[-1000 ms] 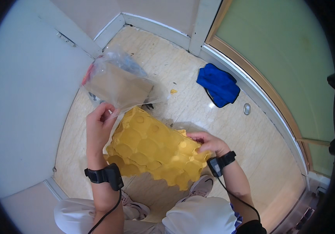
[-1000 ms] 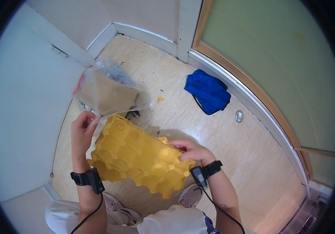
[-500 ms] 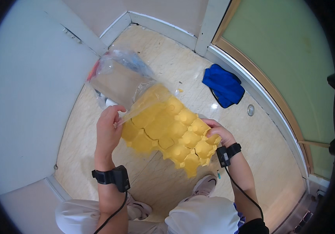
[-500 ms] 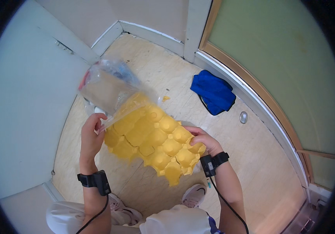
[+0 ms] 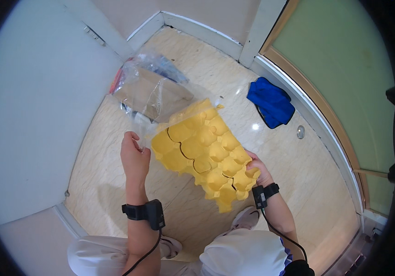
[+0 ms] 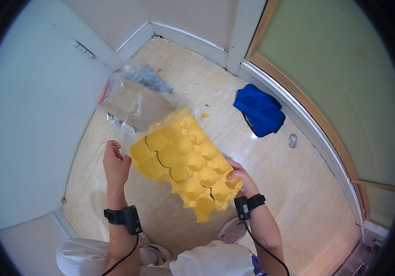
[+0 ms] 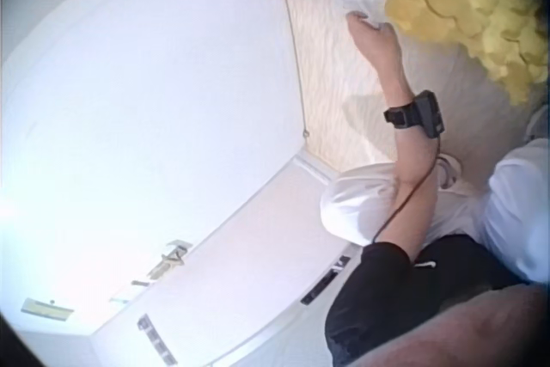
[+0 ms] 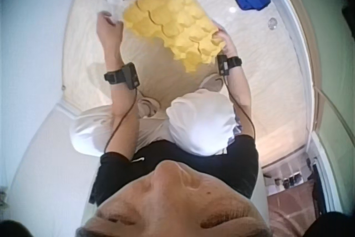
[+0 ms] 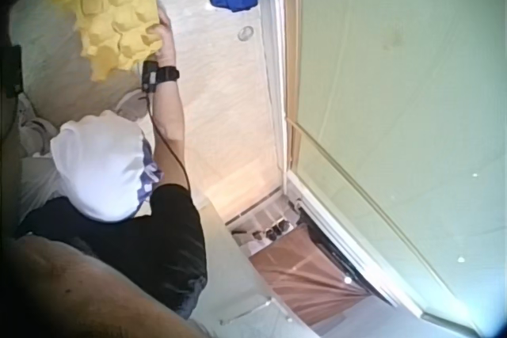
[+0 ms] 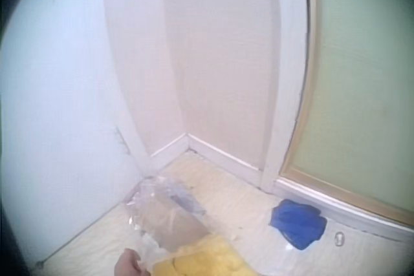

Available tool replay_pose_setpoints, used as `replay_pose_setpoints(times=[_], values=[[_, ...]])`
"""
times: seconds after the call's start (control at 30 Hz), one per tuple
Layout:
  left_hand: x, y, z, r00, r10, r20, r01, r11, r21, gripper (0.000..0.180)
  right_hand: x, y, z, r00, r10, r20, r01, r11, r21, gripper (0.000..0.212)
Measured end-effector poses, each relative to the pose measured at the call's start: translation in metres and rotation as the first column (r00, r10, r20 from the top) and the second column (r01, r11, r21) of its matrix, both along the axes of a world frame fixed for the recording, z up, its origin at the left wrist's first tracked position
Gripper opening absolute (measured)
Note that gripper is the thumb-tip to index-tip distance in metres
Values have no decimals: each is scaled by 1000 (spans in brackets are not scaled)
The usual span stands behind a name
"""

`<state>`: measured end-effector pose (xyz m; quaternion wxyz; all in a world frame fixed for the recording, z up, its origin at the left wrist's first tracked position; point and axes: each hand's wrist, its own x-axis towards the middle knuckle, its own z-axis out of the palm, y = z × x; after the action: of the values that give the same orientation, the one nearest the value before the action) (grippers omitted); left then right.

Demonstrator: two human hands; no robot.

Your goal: The person tears yellow egg cartons into pieces and places them into a clear plastic bin. Then the person uses a blue cloth to wipe the floor, rinses the cloth at a sink, and continues wiping the floor and a nearby door.

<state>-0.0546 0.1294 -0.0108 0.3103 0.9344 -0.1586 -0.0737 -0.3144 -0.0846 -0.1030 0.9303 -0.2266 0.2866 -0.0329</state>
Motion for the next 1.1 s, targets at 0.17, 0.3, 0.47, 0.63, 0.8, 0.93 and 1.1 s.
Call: replay_pose_setpoints(times=[0.17, 0.3, 0.47, 0.63, 0.8, 0.93, 1.1], values=[[2, 1, -20, 992, 106, 67, -96, 985, -142, 36, -1, 16, -13, 1000, 12, 21, -13, 1000, 12, 73], [4, -15, -30, 716, 178, -675, -647, 531, -547, 38, 3, 17, -3, 999, -3, -41, 6, 996, 87, 68], [6, -5, -35, 994, 87, -59, -102, 927, -361, 43, -4, 12, -12, 996, -69, -62, 80, 979, 189, 63], [-2, -3, -26, 997, 52, 63, -35, 969, -244, 43, 3, 5, -4, 999, -18, -27, 19, 999, 34, 65], [-8, -14, -15, 959, 90, 269, 29, 911, -410, 41, 13, -5, 2, 987, 135, -88, -154, 953, -262, 68], [1, -17, 1, 915, -143, 377, 269, 913, -306, 30, 17, -4, 0, 989, 130, -69, -144, 948, -284, 72], [-3, -19, 26, 823, -430, 371, 495, 864, -95, 22, 29, -4, 2, 995, 103, -6, -102, 968, -227, 70]])
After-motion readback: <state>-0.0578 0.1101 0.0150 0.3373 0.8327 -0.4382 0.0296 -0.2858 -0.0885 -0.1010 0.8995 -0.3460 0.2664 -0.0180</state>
